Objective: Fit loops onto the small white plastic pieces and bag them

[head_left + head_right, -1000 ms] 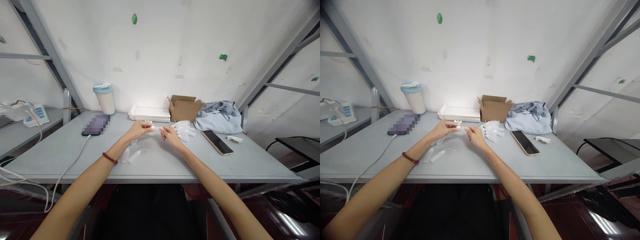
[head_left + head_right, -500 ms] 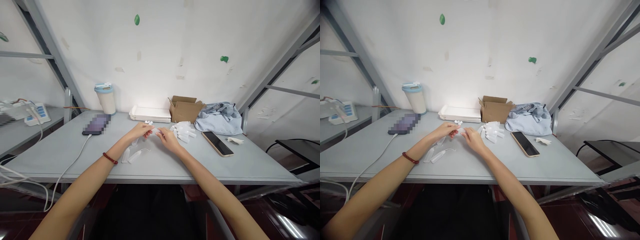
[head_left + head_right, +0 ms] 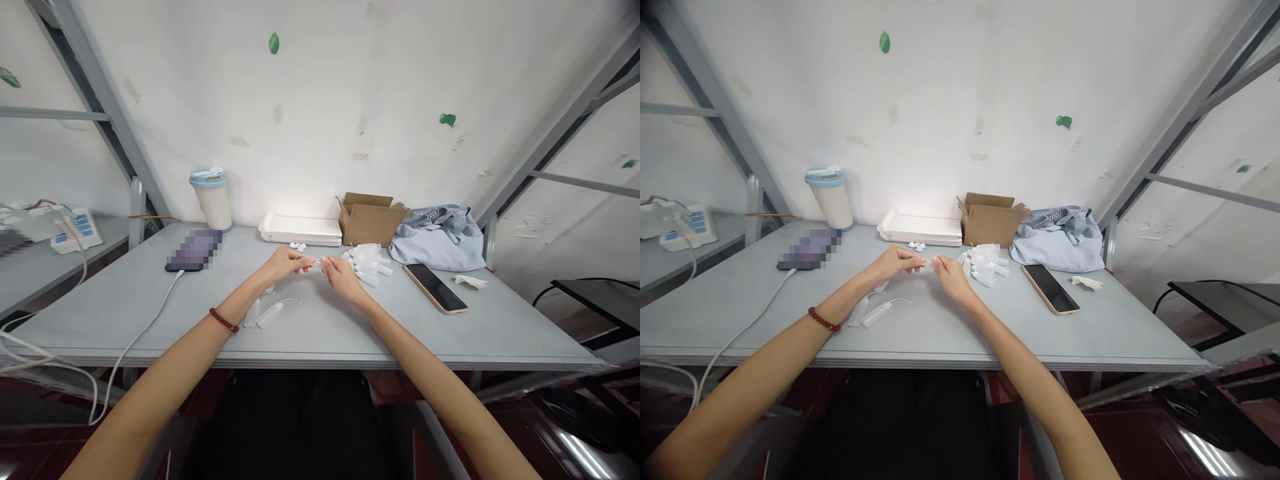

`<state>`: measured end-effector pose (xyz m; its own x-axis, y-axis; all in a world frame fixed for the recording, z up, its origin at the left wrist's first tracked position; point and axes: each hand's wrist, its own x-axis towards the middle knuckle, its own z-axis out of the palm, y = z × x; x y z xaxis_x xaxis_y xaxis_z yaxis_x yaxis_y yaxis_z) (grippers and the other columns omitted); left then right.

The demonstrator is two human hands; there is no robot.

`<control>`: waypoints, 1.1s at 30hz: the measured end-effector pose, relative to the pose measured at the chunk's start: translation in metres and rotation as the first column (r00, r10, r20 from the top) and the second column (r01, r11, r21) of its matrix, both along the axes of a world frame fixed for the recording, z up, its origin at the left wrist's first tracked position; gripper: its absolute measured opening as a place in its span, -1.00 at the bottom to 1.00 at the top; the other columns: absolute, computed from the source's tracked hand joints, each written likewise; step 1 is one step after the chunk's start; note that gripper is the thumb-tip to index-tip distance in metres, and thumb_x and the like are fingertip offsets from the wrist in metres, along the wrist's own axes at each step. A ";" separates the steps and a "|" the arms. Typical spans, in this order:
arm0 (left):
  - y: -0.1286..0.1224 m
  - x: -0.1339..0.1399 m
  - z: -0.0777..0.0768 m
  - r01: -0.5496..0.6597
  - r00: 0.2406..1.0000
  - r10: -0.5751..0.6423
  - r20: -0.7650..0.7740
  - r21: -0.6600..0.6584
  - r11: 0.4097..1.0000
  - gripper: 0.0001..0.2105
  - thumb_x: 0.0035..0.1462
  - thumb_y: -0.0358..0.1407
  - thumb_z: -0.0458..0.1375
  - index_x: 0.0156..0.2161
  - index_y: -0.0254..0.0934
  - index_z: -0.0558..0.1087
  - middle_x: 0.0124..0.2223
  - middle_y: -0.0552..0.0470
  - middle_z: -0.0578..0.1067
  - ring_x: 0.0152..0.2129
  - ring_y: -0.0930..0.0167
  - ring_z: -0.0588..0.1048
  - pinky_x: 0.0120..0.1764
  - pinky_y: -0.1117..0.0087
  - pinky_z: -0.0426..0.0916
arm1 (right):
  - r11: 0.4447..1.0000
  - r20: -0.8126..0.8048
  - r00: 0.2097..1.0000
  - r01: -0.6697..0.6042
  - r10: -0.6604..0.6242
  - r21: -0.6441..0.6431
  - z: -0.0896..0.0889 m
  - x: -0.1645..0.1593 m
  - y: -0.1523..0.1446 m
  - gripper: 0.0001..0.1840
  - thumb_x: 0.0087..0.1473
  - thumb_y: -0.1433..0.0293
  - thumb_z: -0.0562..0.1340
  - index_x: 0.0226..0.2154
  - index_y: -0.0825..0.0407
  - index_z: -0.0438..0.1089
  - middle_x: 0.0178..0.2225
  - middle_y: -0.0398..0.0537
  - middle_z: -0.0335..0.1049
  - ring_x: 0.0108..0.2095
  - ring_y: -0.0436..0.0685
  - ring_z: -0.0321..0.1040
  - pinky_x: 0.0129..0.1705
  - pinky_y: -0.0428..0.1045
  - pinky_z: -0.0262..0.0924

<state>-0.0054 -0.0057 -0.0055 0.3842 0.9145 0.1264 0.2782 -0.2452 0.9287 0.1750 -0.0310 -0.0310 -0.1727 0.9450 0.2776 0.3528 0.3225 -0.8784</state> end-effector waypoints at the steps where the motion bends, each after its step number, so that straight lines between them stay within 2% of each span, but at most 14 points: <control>1: 0.000 -0.001 0.000 0.004 1.000 -0.004 -0.009 0.020 1.000 -0.65 -0.11 -0.02 0.26 -0.56 -0.32 0.53 -0.51 -0.02 0.51 -0.55 0.45 0.36 -0.45 0.42 0.25 | 0.999 -0.045 0.999 -0.015 0.013 -0.049 0.000 0.000 0.000 -0.49 0.12 -0.04 0.03 -0.62 -0.02 0.05 -0.61 -0.19 0.02 -0.60 -0.02 -0.03 -0.56 -0.06 -0.03; 7: -0.001 -0.005 0.001 0.065 0.997 -0.061 -0.046 0.081 0.995 -0.69 -0.06 -0.06 0.25 -0.54 -0.30 0.56 -0.48 -0.03 0.54 -0.49 0.40 0.41 -0.42 0.42 0.26 | 0.934 -0.316 0.946 -0.178 0.076 -0.310 0.009 0.000 -0.005 -0.52 0.02 -0.03 0.17 -0.59 0.00 0.12 -0.62 -0.28 -0.11 -0.64 -0.10 -0.22 -0.63 -0.11 -0.17; 14: -0.003 -0.005 0.006 0.136 0.991 -0.137 0.002 0.105 0.985 -0.73 -0.08 -0.09 0.27 -0.50 -0.29 0.58 -0.44 -0.01 0.57 -0.42 0.36 0.45 -0.30 0.37 0.30 | 0.872 -0.424 0.904 -0.250 0.055 -0.421 0.013 0.001 -0.008 -0.59 0.01 0.04 0.21 -0.51 0.06 0.29 -0.64 -0.33 -0.22 -0.65 -0.12 -0.32 -0.65 -0.13 -0.29; 17: -0.001 -0.004 0.005 0.113 0.994 -0.113 -0.004 0.096 0.989 -0.72 -0.09 -0.07 0.27 -0.47 -0.28 0.59 -0.41 -0.02 0.58 -0.39 0.36 0.46 -0.30 0.38 0.31 | 0.876 -0.424 0.905 -0.238 0.043 -0.419 0.014 0.000 -0.006 -0.59 0.00 0.04 0.21 -0.52 0.06 0.28 -0.65 -0.33 -0.20 -0.66 -0.12 -0.31 -0.65 -0.13 -0.27; 19: 0.003 -0.006 0.003 0.041 0.999 -0.039 -0.024 0.089 0.995 -0.69 -0.07 -0.04 0.24 -0.46 -0.29 0.59 -0.40 -0.03 0.58 -0.41 0.37 0.45 -0.32 0.40 0.31 | 0.919 -0.379 0.925 -0.162 0.015 -0.359 0.014 0.002 -0.004 -0.57 0.03 0.03 0.17 -0.56 0.05 0.25 -0.65 -0.30 -0.10 -0.67 -0.11 -0.24 -0.64 -0.12 -0.20; 20: 0.007 -0.008 0.002 -0.012 1.000 0.014 -0.021 0.083 0.996 -0.67 -0.06 -0.03 0.22 -0.46 -0.29 0.58 -0.39 -0.04 0.58 -0.42 0.38 0.45 -0.33 0.40 0.31 | 0.952 -0.323 0.946 -0.085 -0.015 -0.294 0.014 0.003 -0.002 -0.56 0.05 0.03 0.13 -0.58 0.04 0.23 -0.65 -0.27 -0.05 -0.67 -0.10 -0.19 -0.62 -0.10 -0.16; 22: 0.016 -0.014 -0.001 -0.132 0.991 0.132 0.008 0.067 0.989 -0.66 -0.03 -0.03 0.17 -0.42 -0.30 0.58 -0.36 -0.07 0.58 -0.41 0.37 0.46 -0.33 0.39 0.33 | 0.991 -0.158 0.980 0.114 -0.124 -0.072 0.014 0.010 0.002 -0.54 0.10 0.06 0.08 -0.63 0.03 0.21 -0.65 -0.19 0.09 -0.63 -0.05 -0.02 -0.55 -0.07 -0.03; 24: 0.027 -0.023 -0.005 -0.243 0.970 0.242 0.017 0.076 0.967 -0.70 -0.01 -0.10 0.13 -0.39 -0.30 0.57 -0.30 -0.08 0.59 -0.34 0.33 0.48 -0.32 0.37 0.35 | 0.942 -0.008 0.964 0.262 -0.267 0.209 0.015 0.019 0.008 -0.59 0.13 0.12 0.06 -0.55 0.05 0.33 -0.56 -0.10 0.28 -0.51 0.03 0.17 -0.40 -0.04 0.10; 25: 0.033 -0.027 -0.007 -0.295 0.954 0.298 -0.025 0.097 0.951 -0.72 -0.01 -0.14 0.12 -0.41 -0.31 0.57 -0.29 -0.10 0.59 -0.32 0.30 0.49 -0.30 0.36 0.35 | 0.905 0.031 0.945 0.301 -0.325 0.299 0.015 0.025 0.011 -0.62 0.13 0.14 0.07 -0.45 0.06 0.40 -0.48 -0.05 0.37 -0.45 0.07 0.24 -0.32 -0.01 0.14; 27: 0.043 -0.035 -0.013 -0.366 0.912 0.390 -0.123 0.183 0.913 -0.79 -0.04 -0.27 0.10 -0.39 -0.30 0.57 -0.24 -0.10 0.60 -0.26 0.27 0.50 -0.19 0.31 0.36 | 0.843 0.062 0.898 0.384 -0.436 0.377 0.015 0.037 0.018 -0.60 0.13 0.15 0.07 -0.29 0.09 0.47 -0.33 0.04 0.47 -0.38 0.11 0.29 -0.22 0.03 0.16; 29: 0.049 -0.040 -0.019 -0.381 0.879 0.435 -0.194 0.261 0.887 -0.77 -0.07 -0.35 0.09 -0.34 -0.28 0.58 -0.19 -0.08 0.60 -0.21 0.25 0.50 -0.08 0.28 0.33 | 0.793 0.102 0.848 0.434 -0.520 0.427 0.014 0.048 0.025 -0.58 0.14 0.16 0.07 -0.23 0.10 0.49 -0.28 0.09 0.49 -0.34 0.15 0.31 -0.16 0.07 0.16; 31: 0.053 -0.040 -0.024 -0.336 0.886 0.405 -0.227 0.289 0.897 -0.72 -0.08 -0.37 0.07 -0.27 -0.26 0.58 -0.12 -0.08 0.58 -0.14 0.23 0.48 0.00 0.25 0.29 | 0.760 0.133 0.816 0.448 -0.563 0.470 0.012 0.058 0.030 -0.59 0.15 0.19 0.07 -0.19 0.11 0.49 -0.25 0.12 0.49 -0.28 0.18 0.32 -0.12 0.09 0.15; 33: 0.056 -0.037 -0.027 -0.237 0.926 0.304 -0.222 0.284 0.929 -0.69 -0.06 -0.34 0.08 -0.21 -0.24 0.57 -0.01 -0.07 0.54 -0.04 0.22 0.44 0.06 0.23 0.25 | 0.727 0.160 0.776 0.468 -0.610 0.502 0.008 0.064 0.034 -0.62 0.15 0.23 0.08 -0.19 0.10 0.49 -0.22 0.13 0.49 -0.23 0.21 0.31 -0.08 0.12 0.12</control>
<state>-0.0424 0.0501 -0.0328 0.1760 0.9402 0.2917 0.5879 -0.3381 0.7349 0.2391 0.0026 -0.0226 0.1906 0.7053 0.6828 0.7961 0.2959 -0.5279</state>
